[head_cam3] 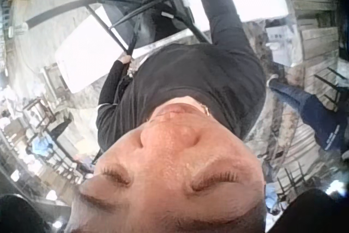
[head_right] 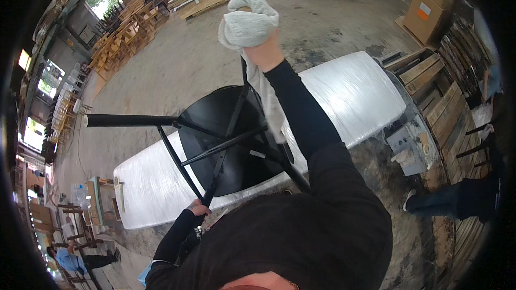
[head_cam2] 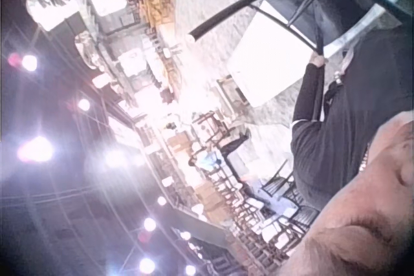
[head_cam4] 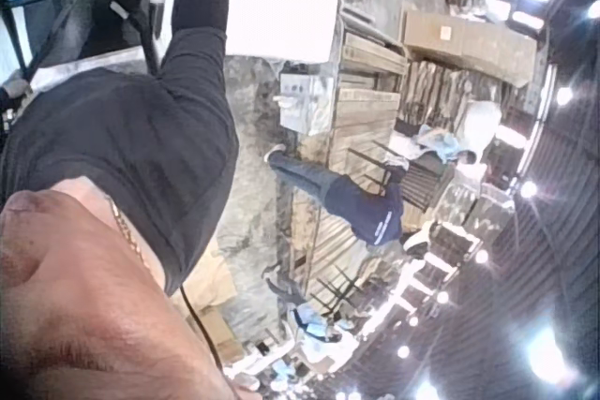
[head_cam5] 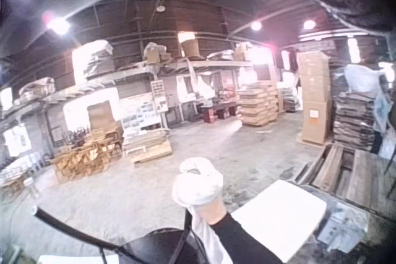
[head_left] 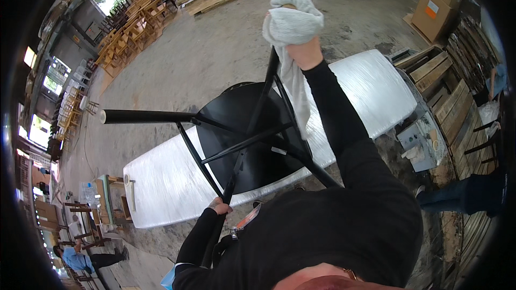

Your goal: The person wipes the legs and underside of a black chair with a white cloth, then picks up another black chair and continues wiping its legs and underside. The person moves between chairs in a workshop setting, handling each chair one at a time.

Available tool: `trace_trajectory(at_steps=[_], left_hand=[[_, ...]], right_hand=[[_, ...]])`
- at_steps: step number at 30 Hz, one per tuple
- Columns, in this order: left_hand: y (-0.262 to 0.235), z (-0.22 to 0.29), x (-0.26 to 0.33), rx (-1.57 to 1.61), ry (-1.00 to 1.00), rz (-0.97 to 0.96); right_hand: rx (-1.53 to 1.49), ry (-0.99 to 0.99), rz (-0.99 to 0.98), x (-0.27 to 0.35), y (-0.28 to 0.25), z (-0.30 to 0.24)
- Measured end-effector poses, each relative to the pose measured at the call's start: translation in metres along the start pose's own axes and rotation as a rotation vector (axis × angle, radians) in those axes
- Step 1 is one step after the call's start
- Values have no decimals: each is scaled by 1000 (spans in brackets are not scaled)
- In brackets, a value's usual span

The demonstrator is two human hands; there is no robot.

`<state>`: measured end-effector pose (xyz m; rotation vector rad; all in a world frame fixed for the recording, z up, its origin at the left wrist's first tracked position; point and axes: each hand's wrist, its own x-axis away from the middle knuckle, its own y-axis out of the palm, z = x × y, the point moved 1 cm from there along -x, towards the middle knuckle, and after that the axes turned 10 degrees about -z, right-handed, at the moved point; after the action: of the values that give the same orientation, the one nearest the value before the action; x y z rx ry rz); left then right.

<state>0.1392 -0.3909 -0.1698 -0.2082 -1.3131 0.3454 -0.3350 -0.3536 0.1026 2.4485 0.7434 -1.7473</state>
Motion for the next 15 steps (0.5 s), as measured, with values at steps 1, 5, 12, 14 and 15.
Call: trace_trajectory(at_steps=[1, 5, 12, 14, 15], left_hand=[[1, 0, 3, 14, 1, 13], [10, -3, 7, -185, 29, 100], [30, -22, 3, -226, 55, 154], [31, -29, 2, -190, 72, 100], [30, -31, 0, -206, 107, 130]], right_hand=[[-3, -65, -16, 1, -2, -3], [-205, -5, -162, 11, -23, -21], [-599, 178, -309, 31, -45, -43], [-641, 220, -248, 31, -45, -43], [-789, 242, -252, 30, -46, -44]])
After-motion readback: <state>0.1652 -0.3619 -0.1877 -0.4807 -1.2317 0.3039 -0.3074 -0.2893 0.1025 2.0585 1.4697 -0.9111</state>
